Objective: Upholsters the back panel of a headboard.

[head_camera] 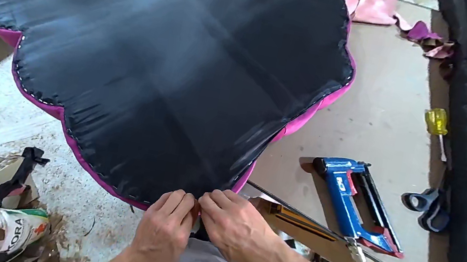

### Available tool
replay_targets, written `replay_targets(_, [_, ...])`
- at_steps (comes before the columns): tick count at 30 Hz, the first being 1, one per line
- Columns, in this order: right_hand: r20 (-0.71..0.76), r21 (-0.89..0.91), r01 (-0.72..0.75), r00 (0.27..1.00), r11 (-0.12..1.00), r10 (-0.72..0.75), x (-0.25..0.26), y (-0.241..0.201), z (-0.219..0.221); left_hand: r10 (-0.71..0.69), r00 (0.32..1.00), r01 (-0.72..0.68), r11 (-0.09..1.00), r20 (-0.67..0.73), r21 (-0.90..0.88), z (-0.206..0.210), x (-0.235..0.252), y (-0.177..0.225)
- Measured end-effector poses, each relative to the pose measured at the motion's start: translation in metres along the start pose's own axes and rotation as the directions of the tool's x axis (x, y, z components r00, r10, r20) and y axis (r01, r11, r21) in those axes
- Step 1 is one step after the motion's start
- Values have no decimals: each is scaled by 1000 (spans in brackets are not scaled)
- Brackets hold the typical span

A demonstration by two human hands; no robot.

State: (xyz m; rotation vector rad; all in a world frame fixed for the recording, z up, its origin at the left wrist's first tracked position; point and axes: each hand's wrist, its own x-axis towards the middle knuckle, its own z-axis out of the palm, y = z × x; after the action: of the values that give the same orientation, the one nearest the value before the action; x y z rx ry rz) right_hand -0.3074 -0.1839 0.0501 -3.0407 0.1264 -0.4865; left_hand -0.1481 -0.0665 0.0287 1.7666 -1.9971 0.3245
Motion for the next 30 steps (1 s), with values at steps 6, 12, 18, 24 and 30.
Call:
replay_targets(6, [-8,-267,-244,968,932,251,-24,-37,9,-114,990,110,993,87,46,5,-16,22])
replay_targets(12, [-11,-320,-304,948,897,318,-39,-48,19,-258,965,254,962,36,101,17,-29,46])
replay_targets(18, [2,114,-527,848,843,530,-69,6,-30,-310,951,305,927,-10,217,39,-34,61])
replay_targets(24, [34,-190,-974,121,125,992,-191,110,-47,-278,959,284,942,-56,181,45,-40,56])
replay_targets(30, [222,-258,-966,-55,5,974,-184,142,-33,-243,967,249,963,-72,102,45,-43,52])
